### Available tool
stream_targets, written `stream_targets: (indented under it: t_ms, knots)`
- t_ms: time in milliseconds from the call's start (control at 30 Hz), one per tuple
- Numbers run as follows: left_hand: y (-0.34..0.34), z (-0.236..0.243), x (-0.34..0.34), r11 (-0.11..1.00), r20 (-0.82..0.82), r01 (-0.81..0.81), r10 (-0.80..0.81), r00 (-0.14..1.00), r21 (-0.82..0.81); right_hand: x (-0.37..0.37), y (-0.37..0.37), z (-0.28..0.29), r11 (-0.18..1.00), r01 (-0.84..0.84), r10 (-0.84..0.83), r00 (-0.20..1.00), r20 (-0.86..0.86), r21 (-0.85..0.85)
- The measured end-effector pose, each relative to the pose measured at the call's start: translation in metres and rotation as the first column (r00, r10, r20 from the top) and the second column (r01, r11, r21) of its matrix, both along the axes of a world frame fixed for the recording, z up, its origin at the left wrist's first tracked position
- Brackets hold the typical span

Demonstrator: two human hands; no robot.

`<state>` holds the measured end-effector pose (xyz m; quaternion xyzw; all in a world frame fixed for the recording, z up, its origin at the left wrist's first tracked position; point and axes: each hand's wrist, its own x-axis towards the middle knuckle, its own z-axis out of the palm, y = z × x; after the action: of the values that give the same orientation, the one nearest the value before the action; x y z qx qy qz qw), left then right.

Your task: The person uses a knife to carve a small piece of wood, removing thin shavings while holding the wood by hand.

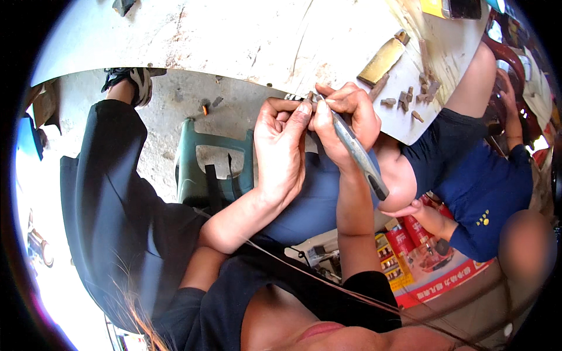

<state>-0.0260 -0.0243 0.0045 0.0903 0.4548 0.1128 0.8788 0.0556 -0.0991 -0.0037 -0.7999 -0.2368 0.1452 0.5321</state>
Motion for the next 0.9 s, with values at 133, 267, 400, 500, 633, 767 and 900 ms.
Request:
stream_targets:
  t_ms: [133,267,400,500,633,767,900]
  knots:
    - [-0.0009,-0.0012,-0.0013,1.0,0.028,-0.006,0.006,1.0,-0.02,0.0003,0.0018,0.0035,1.0,0.02,-0.021,0.999,-0.04,-0.001]
    - [-0.002,0.0018,0.0057,0.999,-0.026,-0.043,0.043,0.999,0.015,-0.0025,0.0021,0.0037,0.999,0.018,-0.015,0.997,-0.075,0.04]
    - [-0.0023,0.0008,0.0043,0.999,-0.037,-0.021,0.022,0.999,0.027,-0.003,0.0011,-0.0023,0.999,0.042,-0.042,0.999,0.011,0.032]
    - [-0.0016,-0.0002,0.0019,0.999,-0.019,-0.007,0.008,1.0,0.038,0.0026,-0.0002,0.0019,0.999,-0.043,0.043,0.999,-0.006,0.004]
    - [-0.0015,0.0013,0.0037,0.999,-0.01,-0.035,0.036,0.999,0.029,-0.0014,-0.0014,0.0011,0.996,0.029,-0.019,0.993,-0.119,0.086]
    - [-0.002,0.0035,0.007,0.998,-0.031,-0.036,0.038,0.999,0.05,-0.0033,0.0,-0.0009,0.988,0.082,-0.066,0.991,-0.121,0.133]
    - [-0.0029,0.0036,0.0067,0.997,-0.048,-0.032,0.035,0.998,0.075,-0.0029,-0.0005,-0.0035,0.994,0.054,-0.049,0.997,-0.057,0.096]
